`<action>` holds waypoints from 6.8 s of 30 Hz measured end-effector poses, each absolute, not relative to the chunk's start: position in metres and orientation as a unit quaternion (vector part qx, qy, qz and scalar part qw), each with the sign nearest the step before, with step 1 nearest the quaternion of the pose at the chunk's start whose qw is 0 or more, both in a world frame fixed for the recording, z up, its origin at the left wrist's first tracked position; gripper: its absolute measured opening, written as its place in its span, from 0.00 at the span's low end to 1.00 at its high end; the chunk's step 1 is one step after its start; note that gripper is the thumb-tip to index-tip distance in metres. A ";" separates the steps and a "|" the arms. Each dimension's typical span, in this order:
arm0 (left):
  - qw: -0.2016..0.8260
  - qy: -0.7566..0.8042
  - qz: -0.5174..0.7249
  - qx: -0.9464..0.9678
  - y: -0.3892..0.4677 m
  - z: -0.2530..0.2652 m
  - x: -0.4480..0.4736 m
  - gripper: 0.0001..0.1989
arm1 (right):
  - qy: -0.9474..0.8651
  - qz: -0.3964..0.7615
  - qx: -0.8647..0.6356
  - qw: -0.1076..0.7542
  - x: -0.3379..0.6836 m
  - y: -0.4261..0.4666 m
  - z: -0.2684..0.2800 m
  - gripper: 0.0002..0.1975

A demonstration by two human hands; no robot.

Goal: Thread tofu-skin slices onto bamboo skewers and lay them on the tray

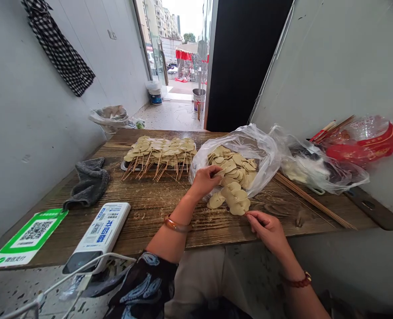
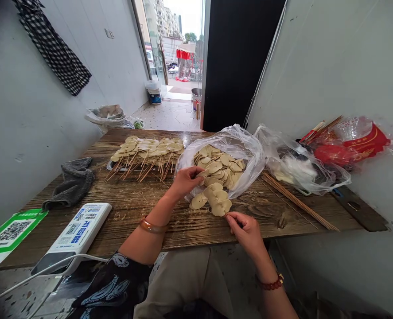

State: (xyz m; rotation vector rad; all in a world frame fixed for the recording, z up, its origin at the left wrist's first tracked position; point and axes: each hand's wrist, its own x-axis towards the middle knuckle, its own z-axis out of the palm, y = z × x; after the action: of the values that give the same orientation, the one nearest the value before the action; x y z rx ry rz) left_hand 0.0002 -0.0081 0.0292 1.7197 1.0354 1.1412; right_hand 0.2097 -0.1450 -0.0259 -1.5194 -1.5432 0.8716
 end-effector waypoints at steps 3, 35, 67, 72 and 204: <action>0.446 0.401 0.473 0.646 -0.006 0.025 0.000 0.12 | -0.611 0.334 -0.596 0.399 0.210 -0.147 -0.024 0.18; 0.651 0.330 0.457 0.508 -0.014 0.032 -0.001 0.15 | -0.623 0.327 -0.576 0.415 0.216 -0.150 -0.032 0.16; 0.703 0.296 0.455 0.460 -0.019 0.034 0.003 0.24 | -0.548 0.394 -0.575 0.462 0.213 -0.152 -0.030 0.18; 0.696 0.282 0.448 0.484 -0.020 0.032 0.004 0.18 | -0.554 0.408 -0.562 0.459 0.205 -0.153 -0.028 0.17; 0.735 0.253 0.546 0.312 -0.025 0.037 0.014 0.17 | -0.511 0.379 -0.555 0.536 0.145 -0.125 -0.015 0.15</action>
State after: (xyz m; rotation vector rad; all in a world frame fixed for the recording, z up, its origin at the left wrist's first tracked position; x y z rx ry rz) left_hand 0.0142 -0.0247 0.0366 0.6848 0.5570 1.2010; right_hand 0.1448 -0.1246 -0.0154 -1.3223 -1.2168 0.9021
